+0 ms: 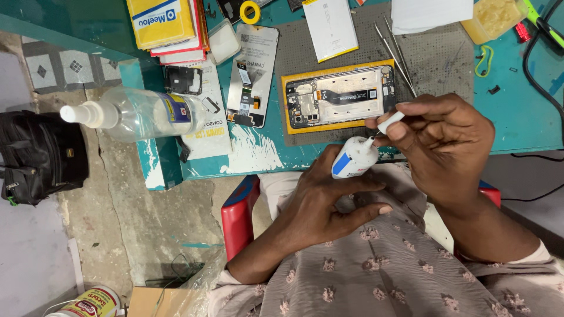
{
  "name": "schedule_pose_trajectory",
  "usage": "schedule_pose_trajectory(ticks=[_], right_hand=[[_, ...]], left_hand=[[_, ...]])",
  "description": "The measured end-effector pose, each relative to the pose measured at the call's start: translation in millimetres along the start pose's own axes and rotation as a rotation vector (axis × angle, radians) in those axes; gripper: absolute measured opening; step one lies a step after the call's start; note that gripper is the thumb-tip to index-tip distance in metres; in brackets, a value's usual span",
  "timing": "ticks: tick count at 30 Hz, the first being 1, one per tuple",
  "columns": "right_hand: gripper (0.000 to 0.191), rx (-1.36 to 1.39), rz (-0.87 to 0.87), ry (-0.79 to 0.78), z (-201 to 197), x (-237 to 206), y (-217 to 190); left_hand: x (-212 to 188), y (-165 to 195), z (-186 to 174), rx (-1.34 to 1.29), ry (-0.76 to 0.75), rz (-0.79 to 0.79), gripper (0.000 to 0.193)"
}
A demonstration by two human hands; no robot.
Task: The person repairs a smartphone at a workbench. They hold the disassembled phone, peel the old battery out of the frame, set the frame down, apply adhesive from a glue bottle, press a new battery into the phone body, and handle the frame and packaging while reassembling.
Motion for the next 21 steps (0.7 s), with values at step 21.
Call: schedule_pose_trajectory(ticks=[21], right_hand=[[0.013, -0.029, -0.010, -0.007, -1.6, 1.2, 3.1]], left_hand=[[1.2, -2.3, -0.7, 0.000, -0.003, 0.019, 0.035]])
Point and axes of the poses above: each hand's wrist, its own x-axis towards the middle knuckle, its own z-axis out of the palm, y = z × x, the point moved 1 cm from there along x, towards the middle knuckle, and after that the axes turned 14 degrees about -x, right-handed, at the moved point
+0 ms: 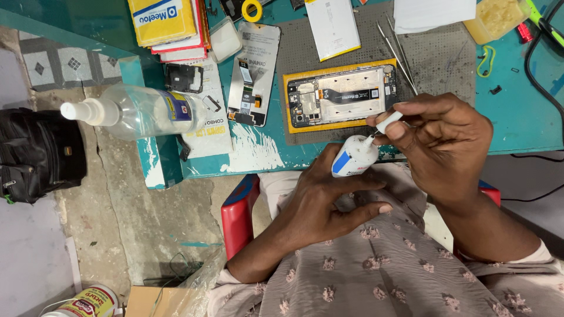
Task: The person repairs a smartphone at a workbench. They hold the disassembled phone, peel the old battery out of the frame, set the frame down, apply adhesive from a glue bottle, press a new battery into the phone body, and handle the frame and packaging while reassembling.
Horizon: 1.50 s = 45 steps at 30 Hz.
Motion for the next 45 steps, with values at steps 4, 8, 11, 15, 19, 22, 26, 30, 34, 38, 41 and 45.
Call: schedule_pose_trajectory(ticks=[4, 8, 11, 15, 19, 22, 26, 30, 34, 38, 41, 45], right_hand=[[0.016, 0.008, -0.003, -0.013, 1, -1, 1], [0.018, 0.057, -0.009, -0.025, 3, 0, 1], [0.015, 0.024, -0.024, -0.034, 3, 2, -1], [0.018, -0.080, -0.113, -0.169, -2, 12, -7], [0.021, -0.297, -0.155, -0.326, -7, 24, -11], [0.019, -0.544, -0.204, -0.386, -19, 26, -12], [0.020, -0.790, -0.184, -0.410, -32, 9, 7], [0.050, -0.864, 0.170, -0.442, -31, -30, 45], [0.057, -0.013, 0.748, -0.366, -37, -61, 77], [0.037, 0.459, 1.103, -0.063, -59, -79, 88], [0.030, 0.511, 0.994, 0.133, -83, -81, 89], [0.040, 0.032, 0.471, 0.276, -113, -73, 90]], left_hand=[[-1, -1, -2, -0.001, -0.003, 0.011, 0.037], [-2, -2, -2, 0.005, -0.007, 0.003, 0.038], [-3, -2, -1, -0.005, 0.004, 0.002, 0.037], [-3, -5, -2, 0.017, -0.008, -0.008, 0.033], [-2, -6, -3, 0.012, -0.014, -0.045, 0.034], [0, -6, -5, 0.032, -0.064, -0.083, 0.033], [6, -2, -10, 0.299, -0.185, 0.007, 0.028], [18, 1, -6, 0.675, -0.296, 0.110, 0.023], [38, 9, 5, 0.911, -0.416, 0.206, 0.014], [63, 20, 19, 1.024, -0.491, 0.374, 0.018], [86, 19, 31, 1.072, -0.537, 0.556, 0.019], [115, 6, 17, 0.934, -0.301, 0.768, 0.015]])
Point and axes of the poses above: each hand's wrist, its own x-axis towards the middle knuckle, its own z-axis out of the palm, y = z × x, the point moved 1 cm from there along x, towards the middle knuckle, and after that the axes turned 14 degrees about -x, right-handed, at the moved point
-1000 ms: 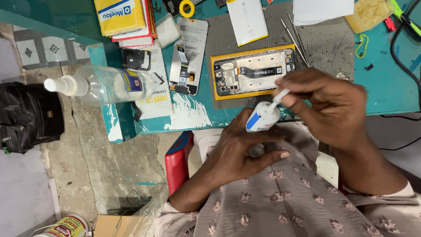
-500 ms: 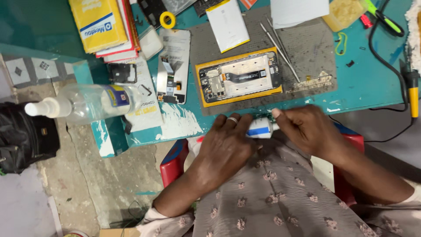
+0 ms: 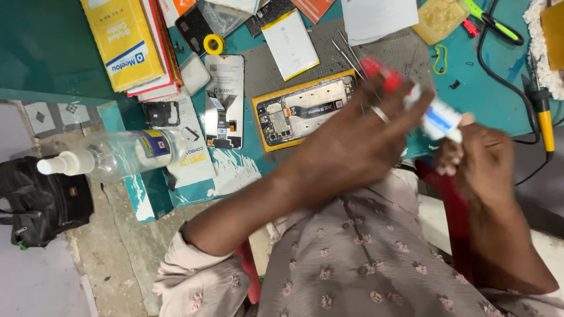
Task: The person repairs a smartphone at a workbench. They hold the disassembled phone, peel the old battery out of the frame, set the frame down, apply adhesive from a glue bottle, press a new battery into the phone body, and handle the frame and packaging while reassembling.
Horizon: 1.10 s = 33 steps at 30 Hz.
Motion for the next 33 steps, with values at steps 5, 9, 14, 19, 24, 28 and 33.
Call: schedule_pose_trajectory(ticks=[5, 9, 14, 19, 24, 28, 33], right_hand=[[0.062, -0.467, -0.137, 0.138, -27, 29, -3], [0.054, -0.772, -0.229, 0.241, -38, 44, -10], [0.045, -1.183, -0.263, 0.402, -37, 60, -4], [0.029, -1.030, -0.335, 0.447, -38, 64, 13], [0.025, -0.852, -0.283, 0.453, -31, 59, 10], [0.024, -0.662, -0.290, 0.419, -11, 38, -15], [0.025, -0.358, -0.346, 0.193, 22, 26, -50]], left_hand=[[-32, -119, 0, -0.260, 0.189, -0.560, 0.043], [-57, -165, 29, -0.103, 0.230, -0.814, 0.079], [-60, -170, 65, 0.024, 0.247, -0.962, 0.090], [-62, -177, 82, -0.035, 0.296, -0.952, 0.081], [-63, -183, 87, -0.083, 0.413, -0.797, 0.059], [-64, -165, 65, -0.320, 0.553, -0.785, 0.041], [-63, -120, 17, -0.932, 0.665, -0.923, 0.027]])
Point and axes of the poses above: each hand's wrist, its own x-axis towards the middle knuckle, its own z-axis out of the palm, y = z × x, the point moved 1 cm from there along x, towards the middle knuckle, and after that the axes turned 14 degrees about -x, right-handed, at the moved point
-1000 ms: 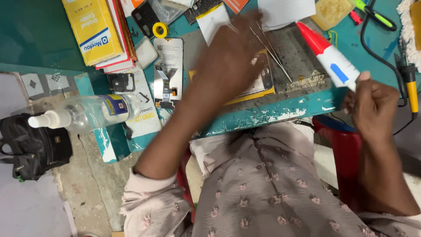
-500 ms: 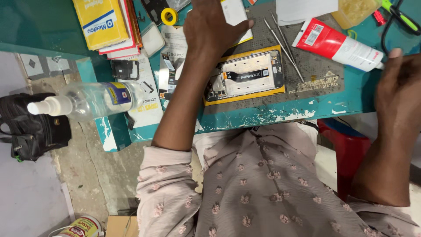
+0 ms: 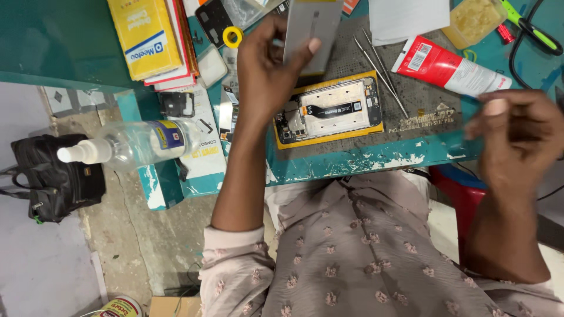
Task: The person repairs a smartphone at a workbench. They hold the disassembled phone, peel the old battery out of the frame, set the frame down, apply adhesive from a glue bottle, press a new battery into the phone body, and handle the frame and packaging while reassembling.
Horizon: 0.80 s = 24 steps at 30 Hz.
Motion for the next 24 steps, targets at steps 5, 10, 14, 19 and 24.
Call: schedule_pose_trajectory(ticks=[5, 10, 14, 19, 24], right_hand=[[0.047, 0.454, -0.214, -0.433, 49, 7, -30], [0.075, 0.919, 0.058, -0.836, 85, -3, -44], [0.080, 0.886, 0.225, -0.831, 94, -7, -43], [0.071, 1.041, 0.213, -0.750, 76, 15, -40], [0.069, 0.677, 0.009, -0.690, 61, 52, -51]], left_hand=[[-50, 27, 19, -0.442, -0.076, -0.089, 0.029], [-83, 25, 45, -0.464, -0.226, -0.195, 0.021], [-86, 24, 35, -0.113, -0.121, -0.090, 0.034], [-100, 25, -17, 0.130, 0.100, 0.195, 0.034], [-131, 7, -38, 0.432, 0.098, 0.255, 0.042]])
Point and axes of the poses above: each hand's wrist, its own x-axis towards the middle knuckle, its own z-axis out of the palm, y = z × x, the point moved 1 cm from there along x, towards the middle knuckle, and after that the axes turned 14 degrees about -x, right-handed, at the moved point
